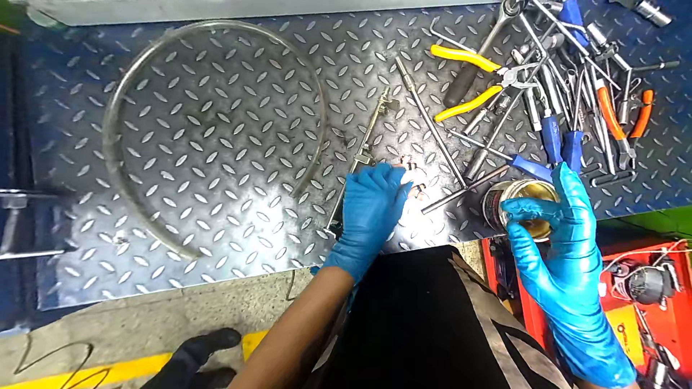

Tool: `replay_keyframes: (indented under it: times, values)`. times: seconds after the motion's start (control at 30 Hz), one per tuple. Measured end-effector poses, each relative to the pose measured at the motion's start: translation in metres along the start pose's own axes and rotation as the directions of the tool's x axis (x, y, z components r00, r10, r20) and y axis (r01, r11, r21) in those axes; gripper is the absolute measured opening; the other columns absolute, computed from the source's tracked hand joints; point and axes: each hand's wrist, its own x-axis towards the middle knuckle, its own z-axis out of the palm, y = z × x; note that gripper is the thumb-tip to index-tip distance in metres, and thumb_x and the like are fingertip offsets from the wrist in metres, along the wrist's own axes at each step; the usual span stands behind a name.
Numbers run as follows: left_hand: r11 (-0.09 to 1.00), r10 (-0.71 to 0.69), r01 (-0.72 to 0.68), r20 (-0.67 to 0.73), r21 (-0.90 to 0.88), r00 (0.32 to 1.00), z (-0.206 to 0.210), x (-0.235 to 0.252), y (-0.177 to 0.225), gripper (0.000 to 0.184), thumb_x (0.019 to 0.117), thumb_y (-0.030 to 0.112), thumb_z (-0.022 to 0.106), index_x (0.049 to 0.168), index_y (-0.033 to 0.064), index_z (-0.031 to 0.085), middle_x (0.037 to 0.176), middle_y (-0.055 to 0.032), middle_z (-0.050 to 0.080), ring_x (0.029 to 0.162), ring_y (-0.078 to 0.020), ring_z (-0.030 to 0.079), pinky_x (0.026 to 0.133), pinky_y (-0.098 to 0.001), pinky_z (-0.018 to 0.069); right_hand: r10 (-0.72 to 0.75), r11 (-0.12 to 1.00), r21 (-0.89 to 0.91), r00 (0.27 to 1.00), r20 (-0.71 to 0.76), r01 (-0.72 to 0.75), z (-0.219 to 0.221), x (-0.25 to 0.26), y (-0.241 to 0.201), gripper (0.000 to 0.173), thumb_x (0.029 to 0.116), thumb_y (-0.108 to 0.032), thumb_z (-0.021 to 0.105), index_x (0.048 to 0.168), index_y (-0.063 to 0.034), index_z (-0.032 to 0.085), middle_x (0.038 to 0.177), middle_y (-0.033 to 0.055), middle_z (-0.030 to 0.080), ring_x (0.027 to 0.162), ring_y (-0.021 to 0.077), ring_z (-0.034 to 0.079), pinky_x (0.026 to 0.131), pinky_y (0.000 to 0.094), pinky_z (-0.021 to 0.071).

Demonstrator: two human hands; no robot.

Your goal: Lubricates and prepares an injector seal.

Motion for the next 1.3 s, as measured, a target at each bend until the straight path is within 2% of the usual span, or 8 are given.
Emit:
replay_keyframes:
  times: [0.1,0.17,0.23,0.3,0.37,0.43,0.6,1.3]
  values:
    - [0.992,-0.005,-0.005,0.079,0.128,0.997,0.002,0.028,-0.01,0.031,0.0989,0.026,0.066,0.123,0.0061,0.071,0.115,-0.0213,0.069,0.105,-0.0433,0.065,0.086,-0.0608,0.048,0.043,0.973,0.227,0.998,-0.035,-0.034,0.01,0.004,-0.01,0.062,0.1,-0.01,0.056,0.156,-0.0017,0.031,0.114,0.005,0.072,0.095,0.0126,0.071,0.086,0.0314,0.0611]
    - [0.982,0.044,-0.063,0.111,0.176,0.993,0.009,0.038,-0.016,0.025,0.0975,0.024,0.068,0.113,0.0043,0.073,0.11,-0.0211,0.069,0.102,-0.0431,0.065,0.085,-0.0601,0.0466,0.118,0.925,0.368,0.992,-0.049,-0.092,0.016,0.01,-0.019,0.054,0.1014,-0.003,0.053,0.153,0.0002,0.036,0.112,0.0043,0.074,0.088,0.0115,0.072,0.079,0.0284,0.0623]
    - [0.996,0.082,-0.085,0.055,0.041,0.995,0.009,0.039,-0.019,0.024,0.0963,0.024,0.067,0.106,0.003,0.074,0.106,-0.0207,0.07,0.101,-0.042,0.065,0.087,-0.0609,0.0462,0.204,0.842,0.517,0.978,-0.042,-0.154,0.021,0.016,-0.026,0.051,0.102,0.001,0.05,0.152,0.0001,0.037,0.112,0.0046,0.075,0.085,0.0102,0.071,0.075,0.0247,0.0604]
    - [0.945,-0.023,0.028,0.02,-0.324,1.0,-0.008,0.031,-0.008,0.025,0.0983,0.025,0.064,0.108,0.0048,0.075,0.105,-0.0127,0.073,0.1,-0.0269,0.068,0.09,-0.0486,0.0508,0.262,0.737,0.652,0.965,-0.033,-0.177,0.024,0.021,-0.031,0.052,0.1025,0.001,0.05,0.153,0.0001,0.035,0.114,0.007,0.074,0.088,0.0115,0.072,0.078,0.0255,0.0606]
    - [0.666,-0.157,0.222,0.158,-0.712,0.975,-0.039,0.02,0.018,0.02,0.1033,0.023,0.06,0.111,0.0098,0.073,0.097,-0.0003,0.073,0.086,-0.0082,0.068,0.077,-0.027,0.0575,0.267,0.671,0.727,0.962,-0.054,-0.145,0.025,0.024,-0.035,0.052,0.1037,-0.001,0.05,0.153,-0.0008,0.035,0.117,0.0081,0.073,0.094,0.014,0.072,0.085,0.0288,0.0608]
    - [0.365,-0.106,0.295,0.275,-0.883,0.956,-0.063,0.006,0.037,0.027,0.108,0.022,0.05,0.117,0.0095,0.072,0.1,-0.0025,0.074,0.088,-0.0126,0.07,0.078,-0.0294,0.06,0.236,0.651,0.754,0.967,-0.096,-0.083,0.025,0.028,-0.038,0.052,0.1041,-0.002,0.052,0.153,-0.0017,0.035,0.12,0.0082,0.072,0.098,0.0153,0.073,0.089,0.0306,0.0609]
    - [0.106,0.06,0.289,0.296,-0.951,0.953,-0.074,-0.003,0.058,0.034,0.1108,0.023,0.042,0.118,0.0043,0.07,0.101,-0.0096,0.071,0.092,-0.0182,0.067,0.084,-0.0314,0.0577,0.174,0.626,0.779,0.972,-0.156,0.013,0.027,0.038,-0.047,0.055,0.1043,-0.002,0.053,0.155,-0.0007,0.032,0.127,0.0082,0.07,0.111,0.0168,0.071,0.099,0.0325,0.0578]
    - [0.133,0.076,0.215,0.226,-0.968,0.971,-0.071,-0.005,0.068,0.026,0.1077,0.016,0.049,0.115,0.0035,0.07,0.096,-0.0079,0.071,0.087,-0.0148,0.067,0.08,-0.0274,0.0578,0.144,0.707,0.705,0.967,-0.211,0.048,0.024,0.035,-0.048,0.055,0.1019,0.004,0.052,0.154,0.0019,0.034,0.129,0.0068,0.069,0.111,0.0146,0.07,0.098,0.0302,0.0583]
